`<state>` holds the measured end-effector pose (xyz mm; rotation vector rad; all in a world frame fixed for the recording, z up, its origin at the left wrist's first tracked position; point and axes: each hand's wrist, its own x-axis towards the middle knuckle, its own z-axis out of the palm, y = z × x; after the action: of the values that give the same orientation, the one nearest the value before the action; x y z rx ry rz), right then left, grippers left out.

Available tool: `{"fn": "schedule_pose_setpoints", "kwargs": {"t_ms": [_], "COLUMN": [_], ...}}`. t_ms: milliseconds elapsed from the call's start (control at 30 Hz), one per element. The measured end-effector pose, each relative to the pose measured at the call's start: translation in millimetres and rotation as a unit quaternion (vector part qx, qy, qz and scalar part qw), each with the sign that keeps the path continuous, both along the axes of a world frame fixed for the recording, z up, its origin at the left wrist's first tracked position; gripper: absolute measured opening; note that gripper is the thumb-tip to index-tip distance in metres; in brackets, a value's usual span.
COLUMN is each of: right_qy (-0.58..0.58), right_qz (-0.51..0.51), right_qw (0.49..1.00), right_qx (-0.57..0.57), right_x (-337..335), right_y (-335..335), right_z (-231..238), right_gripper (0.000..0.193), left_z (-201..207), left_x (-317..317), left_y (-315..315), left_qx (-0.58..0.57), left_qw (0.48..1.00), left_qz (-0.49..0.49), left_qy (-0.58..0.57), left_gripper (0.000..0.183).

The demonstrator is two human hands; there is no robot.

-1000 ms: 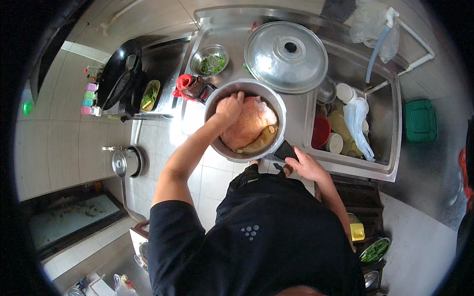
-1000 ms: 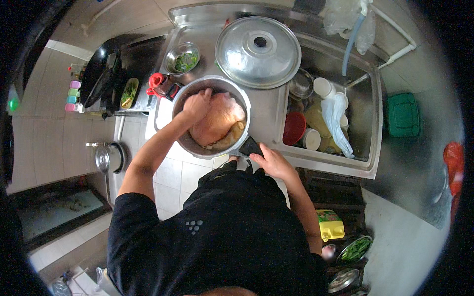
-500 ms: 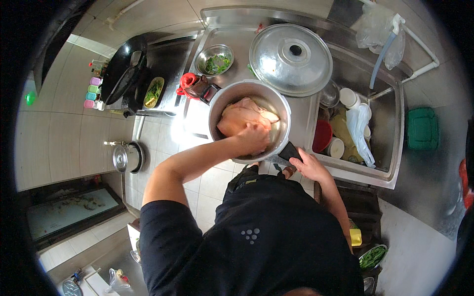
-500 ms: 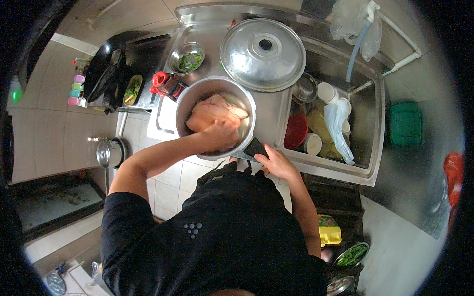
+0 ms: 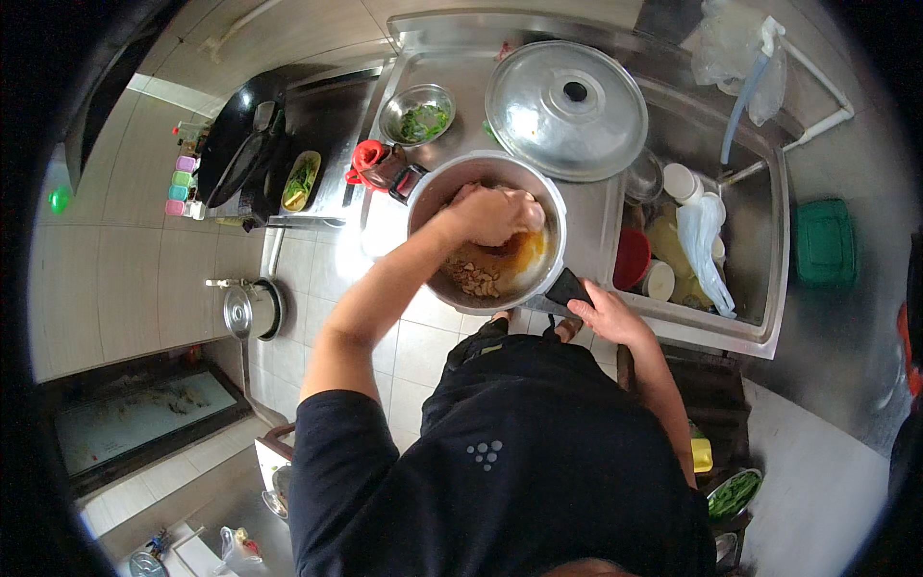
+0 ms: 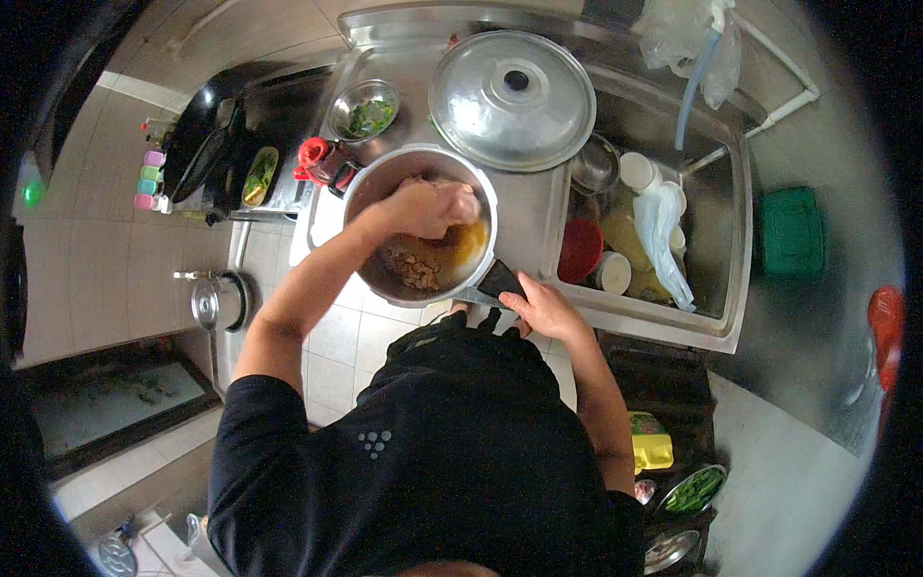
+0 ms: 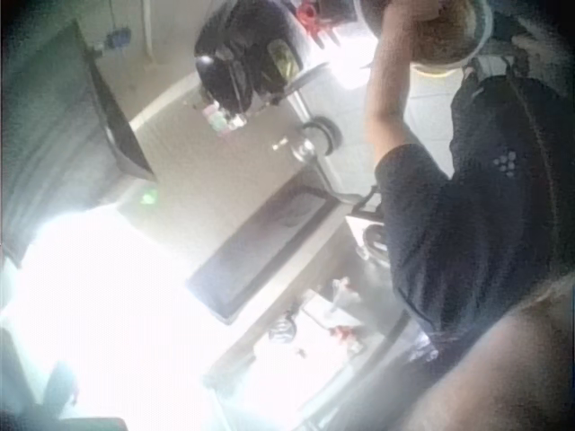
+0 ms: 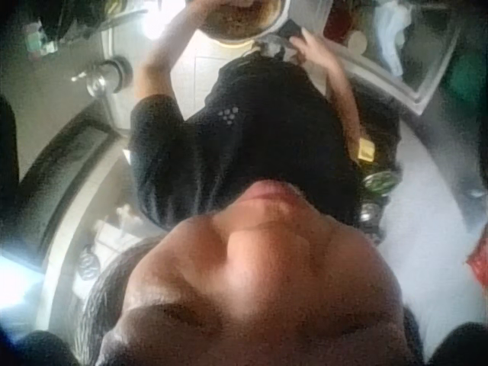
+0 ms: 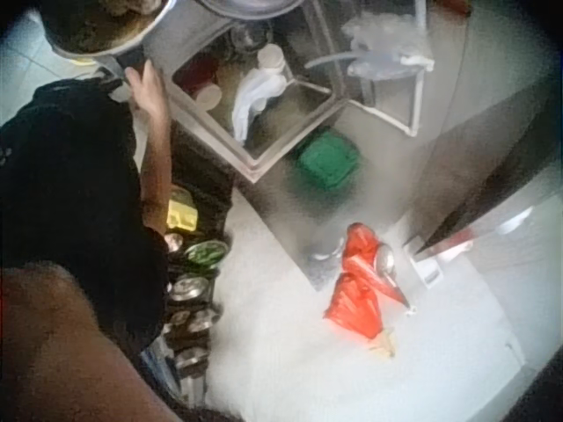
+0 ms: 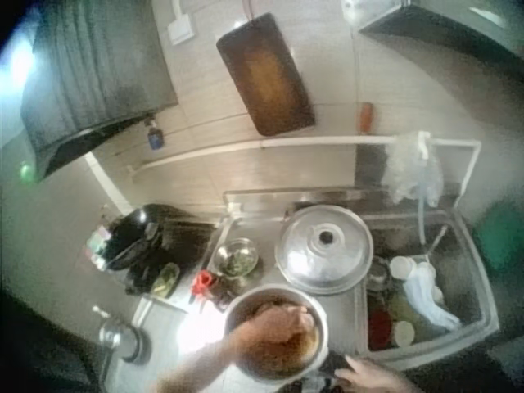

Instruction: The person adds sauces and seasonings to raw chicken pieces in a pot and mixes them by hand. They then wash their hands and dry them with a cloth.

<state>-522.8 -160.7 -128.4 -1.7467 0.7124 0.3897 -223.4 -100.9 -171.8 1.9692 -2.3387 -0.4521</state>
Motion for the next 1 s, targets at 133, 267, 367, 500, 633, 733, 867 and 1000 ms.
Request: {"fn": "schedule_pose_setpoints", "kwargs": {"t_ms": [133,267,367,500,633,733,867,1000], "right_qy": [-0.01,-0.073,-0.057,-0.155,-0.084,-0.063,-0.051,-0.052], "right_qz": [0.003,0.03,-0.002,0.007,0.003,0.013,0.01,-0.005], "right_qw": [0.999,0.991,0.997,0.97,0.991,0.992,0.993,0.995], "right_qx": [-0.031,-0.111,-0.058,-0.188,-0.105,-0.108,-0.11,-0.089], "right_x": [-1,-4,-7,-8,-8,-5,-2,-4], "right_y": [0,0,3,12,11,10,12,17], "right_z": [-5,-18,-32,-44,-34,-23,-14,-11], "right_gripper": [0.058,0.061,0.066,0.07,0.071,0.07,0.067,0.066], "left_z": [9,9,3,-1,6,8,4,4], "left_x": [42,51,36,-2,-32,-47,-59,-76], "left_y": [-8,-3,12,41,14,-34,-49,-15], "left_qx": [0.17,0.179,0.157,0.119,-0.024,0.252,0.214,0.176], "left_qw": [0.985,0.982,0.986,0.992,0.985,0.937,0.935,0.948], "left_qz": [0.021,0.042,0.026,-0.045,-0.056,-0.041,0.018,-0.088], "left_qy": [0.021,0.044,0.045,0.002,-0.162,-0.238,-0.281,-0.249], "left_gripper": [0.029,0.03,0.031,0.033,0.035,0.035,0.026,0.027]}}
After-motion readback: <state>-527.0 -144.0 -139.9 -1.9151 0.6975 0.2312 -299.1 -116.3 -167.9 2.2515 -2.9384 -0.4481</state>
